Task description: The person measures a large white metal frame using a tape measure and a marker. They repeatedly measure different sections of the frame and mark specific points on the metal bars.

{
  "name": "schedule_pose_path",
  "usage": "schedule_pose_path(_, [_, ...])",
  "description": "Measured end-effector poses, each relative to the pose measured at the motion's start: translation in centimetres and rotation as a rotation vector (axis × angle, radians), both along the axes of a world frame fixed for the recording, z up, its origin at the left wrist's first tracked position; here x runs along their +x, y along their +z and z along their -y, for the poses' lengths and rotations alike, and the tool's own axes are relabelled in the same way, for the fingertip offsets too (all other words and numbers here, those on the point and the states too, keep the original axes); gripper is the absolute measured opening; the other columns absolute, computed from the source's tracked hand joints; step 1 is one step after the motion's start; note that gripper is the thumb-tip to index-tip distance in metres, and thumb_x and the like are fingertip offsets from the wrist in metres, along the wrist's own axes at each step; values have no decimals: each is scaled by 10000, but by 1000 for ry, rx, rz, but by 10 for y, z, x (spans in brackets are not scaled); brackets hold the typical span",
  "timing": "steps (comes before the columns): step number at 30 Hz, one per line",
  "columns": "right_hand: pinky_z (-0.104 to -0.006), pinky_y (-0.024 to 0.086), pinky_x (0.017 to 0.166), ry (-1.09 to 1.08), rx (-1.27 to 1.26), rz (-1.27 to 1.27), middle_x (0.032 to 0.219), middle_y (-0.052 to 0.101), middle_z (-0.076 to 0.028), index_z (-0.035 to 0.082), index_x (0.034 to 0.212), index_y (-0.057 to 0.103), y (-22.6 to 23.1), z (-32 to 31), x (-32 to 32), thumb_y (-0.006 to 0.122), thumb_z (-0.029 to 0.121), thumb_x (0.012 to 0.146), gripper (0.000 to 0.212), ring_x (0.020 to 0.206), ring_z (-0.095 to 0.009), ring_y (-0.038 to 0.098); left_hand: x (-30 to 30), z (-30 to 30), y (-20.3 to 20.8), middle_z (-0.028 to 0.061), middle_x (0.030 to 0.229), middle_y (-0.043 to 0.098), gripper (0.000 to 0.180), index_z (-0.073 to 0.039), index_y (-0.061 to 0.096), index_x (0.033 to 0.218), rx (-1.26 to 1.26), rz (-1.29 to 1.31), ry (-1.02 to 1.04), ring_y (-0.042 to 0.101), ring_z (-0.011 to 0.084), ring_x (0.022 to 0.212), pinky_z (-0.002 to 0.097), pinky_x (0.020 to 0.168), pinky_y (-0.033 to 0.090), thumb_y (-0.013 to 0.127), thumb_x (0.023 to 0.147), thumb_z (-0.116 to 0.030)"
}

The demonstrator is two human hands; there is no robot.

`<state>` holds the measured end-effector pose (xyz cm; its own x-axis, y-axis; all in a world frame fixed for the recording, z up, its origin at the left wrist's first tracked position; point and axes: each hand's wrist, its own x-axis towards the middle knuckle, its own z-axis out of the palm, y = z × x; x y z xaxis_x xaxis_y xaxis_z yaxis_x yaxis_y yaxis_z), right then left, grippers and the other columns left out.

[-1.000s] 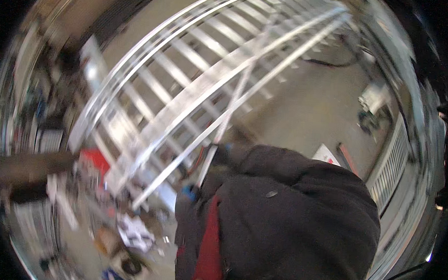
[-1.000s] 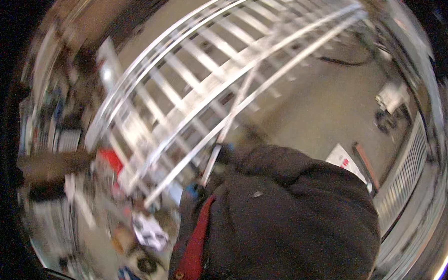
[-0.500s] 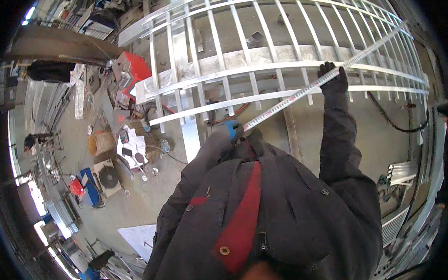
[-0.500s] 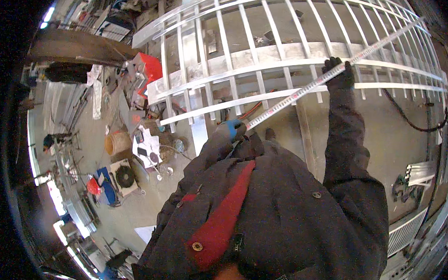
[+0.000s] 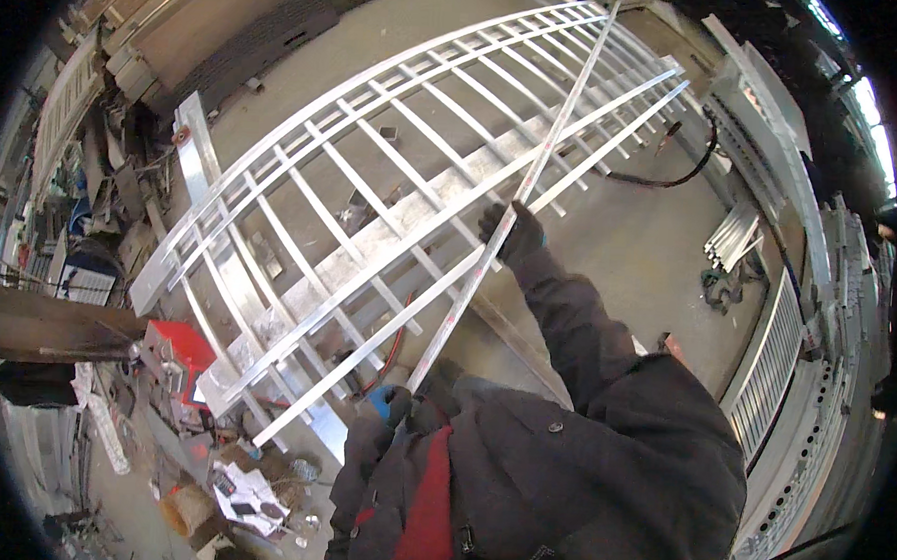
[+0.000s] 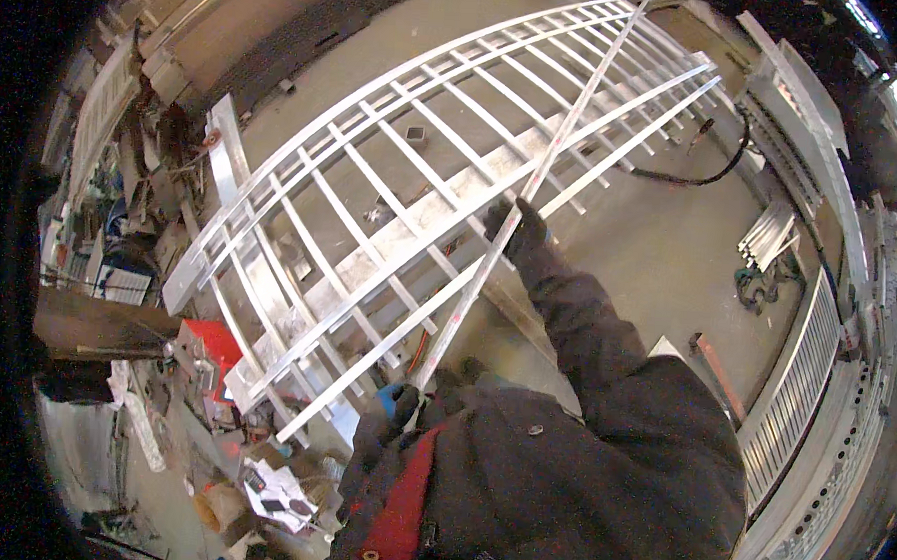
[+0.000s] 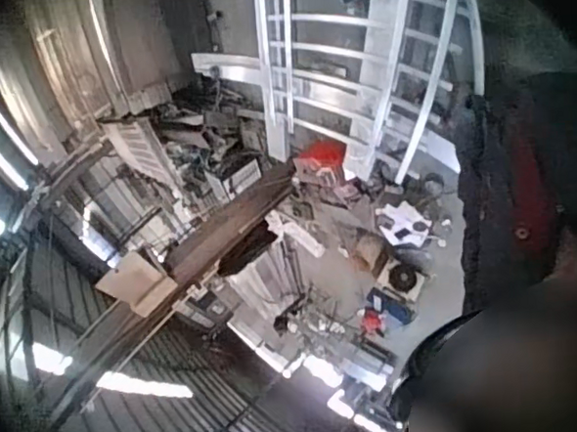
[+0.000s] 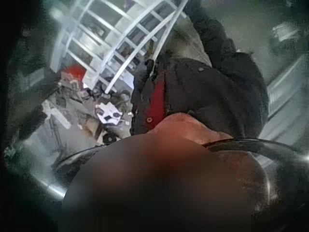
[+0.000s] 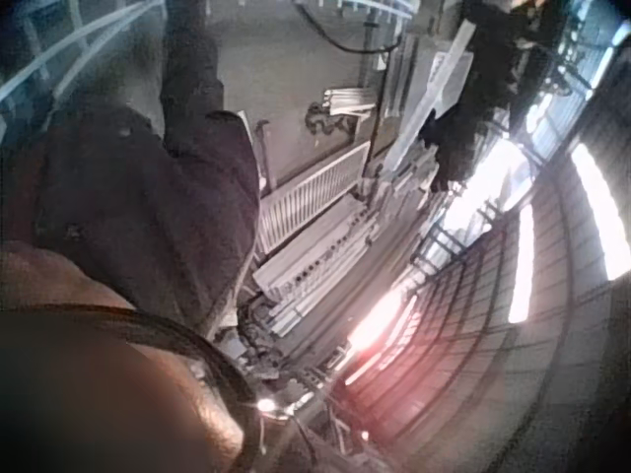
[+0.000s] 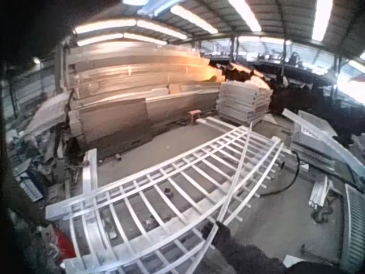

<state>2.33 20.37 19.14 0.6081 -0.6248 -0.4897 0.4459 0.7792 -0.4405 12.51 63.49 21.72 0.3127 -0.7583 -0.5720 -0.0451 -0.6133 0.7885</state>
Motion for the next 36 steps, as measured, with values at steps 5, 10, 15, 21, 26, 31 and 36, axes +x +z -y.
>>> schedule_pose_path(5, [-515,539,941,278,-2,640,1163,704,-136,31,1199,659,-13,-24,-40,664,406,941,456,1067,-374,664,-9,20,-7,92,825,695,477,-3,737,1041,1,-109,21,662,161,762,325,675,514,640,1006,-469])
schedule_pose_path(10, [-502,515,968,41,38,315,1122,694,-166,13,1184,648,-41,-1,-86,619,422,964,466,1059,-358,642,-13,37,-19,146,939,746,537,-23,746,1092,50,1,-174,709,242,892,397,808,540,616,996,-535])
schedule_pose_path(15, [-501,513,903,154,-373,211,1129,651,-157,25,1220,600,-37,49,-115,468,469,1040,497,1076,-341,622,-24,39,-34,183,1004,746,476,-61,739,1141,64,66,-144,715,314,954,430,859,533,617,970,-488])
schedule_pose_path(21, [-408,506,793,-124,-98,141,886,580,-87,70,1000,564,-20,197,-187,501,407,1008,342,830,-250,573,-60,132,-66,140,1047,751,425,-80,730,1221,80,62,-285,716,265,979,405,892,538,641,977,-415])
schedule_pose_path(26, [-432,511,756,10,-198,390,933,660,-59,114,988,631,-53,327,-238,627,395,981,281,879,-289,626,-154,353,-78,109,1013,728,439,-79,664,1362,18,-220,-95,676,180,930,346,835,535,670,988,-310])
schedule_pose_path(31, [-491,599,902,-10,-93,57,1126,720,-170,30,1151,677,-52,345,-313,696,340,984,353,1036,-332,717,-237,529,-58,81,1002,705,536,-9,560,1436,-169,-107,-197,647,159,789,320,683,525,682,1005,-303])
schedule_pose_path(36, [-412,619,877,176,-157,-47,1138,726,-128,-1,1241,663,-30,368,-368,668,366,1015,432,1003,-256,723,-277,631,-57,91,958,698,554,1,559,1443,28,-437,-85,648,153,763,294,639,518,699,985,-276])
